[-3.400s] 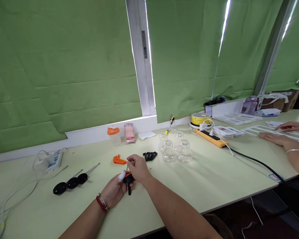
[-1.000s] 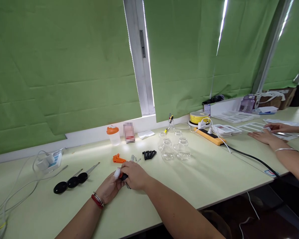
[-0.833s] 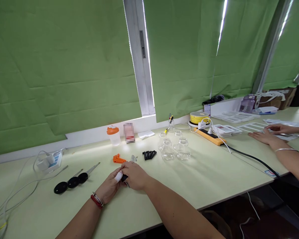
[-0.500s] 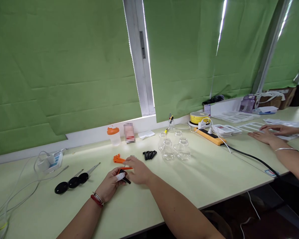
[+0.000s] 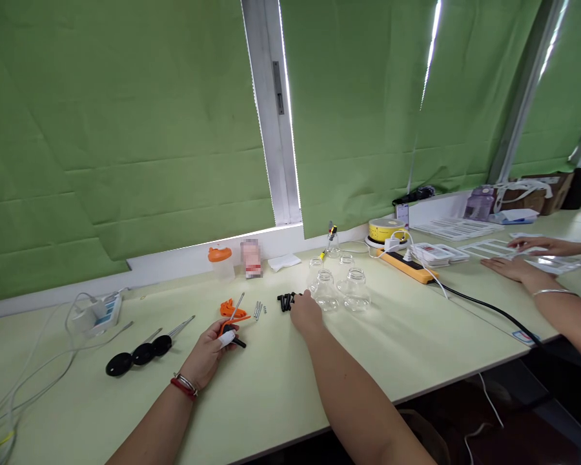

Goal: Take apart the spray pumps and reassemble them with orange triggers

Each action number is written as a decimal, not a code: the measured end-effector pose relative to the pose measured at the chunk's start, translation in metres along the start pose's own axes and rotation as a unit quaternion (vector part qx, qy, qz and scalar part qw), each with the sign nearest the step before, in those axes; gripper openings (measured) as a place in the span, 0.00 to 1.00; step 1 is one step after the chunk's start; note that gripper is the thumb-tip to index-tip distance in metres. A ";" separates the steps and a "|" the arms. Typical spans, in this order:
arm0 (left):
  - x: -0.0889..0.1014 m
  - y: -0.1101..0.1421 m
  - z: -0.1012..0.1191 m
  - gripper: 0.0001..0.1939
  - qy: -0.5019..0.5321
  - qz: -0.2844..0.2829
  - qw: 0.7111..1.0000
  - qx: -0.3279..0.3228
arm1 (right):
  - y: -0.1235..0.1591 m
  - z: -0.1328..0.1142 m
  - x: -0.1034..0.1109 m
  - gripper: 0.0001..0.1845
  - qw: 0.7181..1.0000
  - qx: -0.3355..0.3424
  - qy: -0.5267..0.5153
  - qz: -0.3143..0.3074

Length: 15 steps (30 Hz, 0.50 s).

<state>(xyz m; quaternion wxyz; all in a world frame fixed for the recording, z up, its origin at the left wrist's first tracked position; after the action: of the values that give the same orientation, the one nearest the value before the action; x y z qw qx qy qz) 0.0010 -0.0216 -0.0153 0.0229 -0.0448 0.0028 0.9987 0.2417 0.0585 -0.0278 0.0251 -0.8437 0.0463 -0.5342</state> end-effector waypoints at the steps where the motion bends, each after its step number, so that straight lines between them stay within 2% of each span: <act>1: 0.001 -0.001 -0.001 0.22 0.002 0.004 1.000 0.000 | 0.000 0.000 0.000 0.14 1.000 -0.003 0.002 -0.002; 6: 0.005 -0.004 -0.005 0.23 0.001 0.010 1.000 -0.009 | 0.001 0.000 0.001 0.11 1.000 -0.013 0.011 -0.008; 10: 0.009 -0.006 -0.008 0.24 0.018 0.029 0.999 0.007 | 0.003 -0.001 0.003 0.08 1.000 -0.022 0.019 -0.010; 15: 0.012 -0.007 -0.008 0.26 -0.018 0.046 0.999 0.004 | 0.004 -0.002 0.005 0.11 0.999 -0.028 0.026 -0.002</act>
<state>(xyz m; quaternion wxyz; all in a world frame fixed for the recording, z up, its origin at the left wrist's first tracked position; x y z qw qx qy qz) -0.0100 -0.0137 -0.0242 -0.0226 -0.0267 0.0082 0.9994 0.2414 0.0535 -0.0225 -0.0006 -0.8302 0.0605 -0.5542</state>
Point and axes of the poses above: each hand's wrist, its own y-axis away from the middle knuckle, its own x-axis out of the back of the hand, z = x × y, the point moved 2 cm from there along -y, towards the middle knuckle, and after that the axes turned 3 degrees about -z, right-handed, at the moved point
